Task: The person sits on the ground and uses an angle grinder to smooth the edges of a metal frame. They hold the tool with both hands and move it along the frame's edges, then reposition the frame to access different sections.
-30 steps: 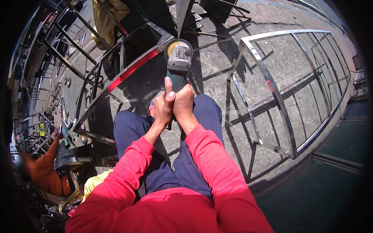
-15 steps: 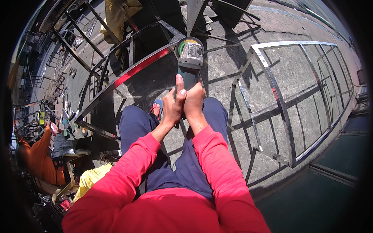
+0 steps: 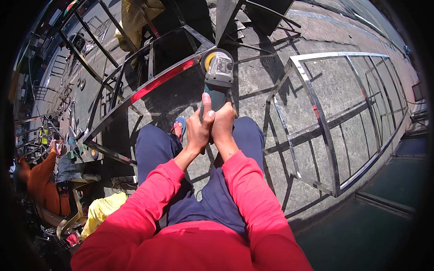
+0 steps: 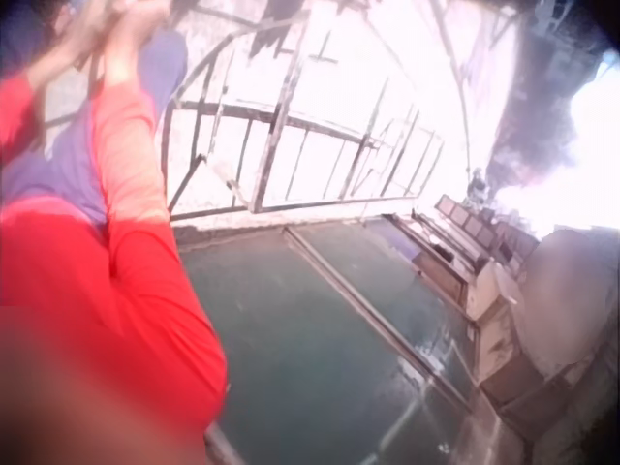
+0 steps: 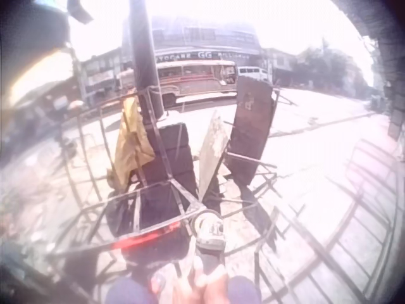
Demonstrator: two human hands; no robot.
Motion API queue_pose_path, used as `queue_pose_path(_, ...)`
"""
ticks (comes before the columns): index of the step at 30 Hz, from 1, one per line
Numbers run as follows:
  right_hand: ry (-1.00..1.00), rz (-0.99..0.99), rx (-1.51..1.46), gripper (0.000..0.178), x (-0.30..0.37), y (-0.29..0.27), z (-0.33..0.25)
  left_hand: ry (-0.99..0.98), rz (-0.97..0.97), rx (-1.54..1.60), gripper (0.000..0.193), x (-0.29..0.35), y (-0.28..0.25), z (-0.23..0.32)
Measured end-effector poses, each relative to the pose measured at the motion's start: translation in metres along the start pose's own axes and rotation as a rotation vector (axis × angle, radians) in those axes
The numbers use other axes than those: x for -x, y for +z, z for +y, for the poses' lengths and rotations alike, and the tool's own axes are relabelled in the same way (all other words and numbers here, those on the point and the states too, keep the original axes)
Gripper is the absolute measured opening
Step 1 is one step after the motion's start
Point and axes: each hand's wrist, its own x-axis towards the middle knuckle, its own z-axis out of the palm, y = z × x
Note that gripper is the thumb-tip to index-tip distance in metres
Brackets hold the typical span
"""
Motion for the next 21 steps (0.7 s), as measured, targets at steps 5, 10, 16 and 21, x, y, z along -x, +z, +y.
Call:
queue_pose_path(5, 0.053, 0.012, -0.002, 0.043, 0.0033, 0.0035, 0.0076, -0.019, -0.014, -0.025, 0.087, 0.0014, -0.0008, -0.0011)
queue_pose_path(10, -0.020, -0.035, 0.037, 0.044, -0.0004, 0.0018, 0.0097, -0.003, 0.005, 0.011, 0.086, 0.0007, 0.0004, -0.0018)
queue_pose_path(16, 0.048, -0.042, 0.007, 0.066, -0.0010, -0.0031, 0.0090, 0.006, -0.003, 0.009, 0.083, 0.0001, 0.0023, -0.0001)
queue_pose_path(21, 0.120, -0.063, -0.017, 0.068, -0.0002, -0.0033, 0.0050, -0.009, 0.008, -0.035, 0.080, 0.0016, 0.0024, 0.0035)
